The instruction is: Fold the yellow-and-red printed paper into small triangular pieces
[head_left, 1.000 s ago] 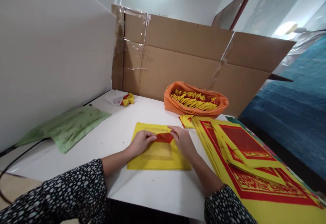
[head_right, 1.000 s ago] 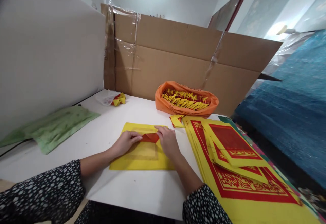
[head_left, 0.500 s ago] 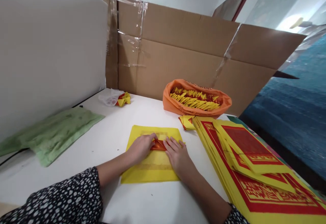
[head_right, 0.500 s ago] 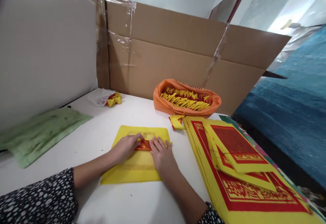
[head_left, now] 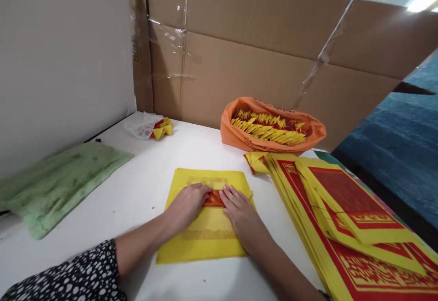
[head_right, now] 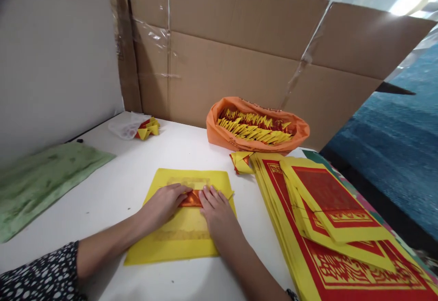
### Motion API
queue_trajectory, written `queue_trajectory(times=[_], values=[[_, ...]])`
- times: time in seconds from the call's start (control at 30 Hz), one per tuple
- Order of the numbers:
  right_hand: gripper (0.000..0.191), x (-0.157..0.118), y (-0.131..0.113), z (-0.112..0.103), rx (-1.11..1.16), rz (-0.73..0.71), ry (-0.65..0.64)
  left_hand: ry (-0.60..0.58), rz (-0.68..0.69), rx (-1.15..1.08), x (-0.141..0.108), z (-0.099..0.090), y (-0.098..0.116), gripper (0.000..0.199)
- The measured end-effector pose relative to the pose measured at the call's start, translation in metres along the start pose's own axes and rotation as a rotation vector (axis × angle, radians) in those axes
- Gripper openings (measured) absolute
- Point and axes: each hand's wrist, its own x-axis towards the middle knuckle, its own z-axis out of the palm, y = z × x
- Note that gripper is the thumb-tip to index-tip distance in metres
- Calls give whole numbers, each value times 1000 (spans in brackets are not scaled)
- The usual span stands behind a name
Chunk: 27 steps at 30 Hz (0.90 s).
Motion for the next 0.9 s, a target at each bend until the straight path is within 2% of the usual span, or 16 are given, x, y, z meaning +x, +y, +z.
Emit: queue_trajectory(times=[0.1, 0.43, 0.53, 0.73, 0.9], values=[[49, 1, -6, -6, 3, 12, -24, -11, -5, 15, 0, 0, 0, 31], [85, -4, -22, -17, 46, 7, -207, -78, 11, 14, 0, -9, 7, 32], [84, -4, -25, -26, 90, 10, -267, -113, 55, -15, 0, -14, -4, 27], [76, 2, -25, -47, 221, 29, -403, -172, 90, -149, 2, -29, -29, 44], [71, 5, -28, -55, 302, 66, -465, -194, -28, -371, -2, -33, -28, 44]])
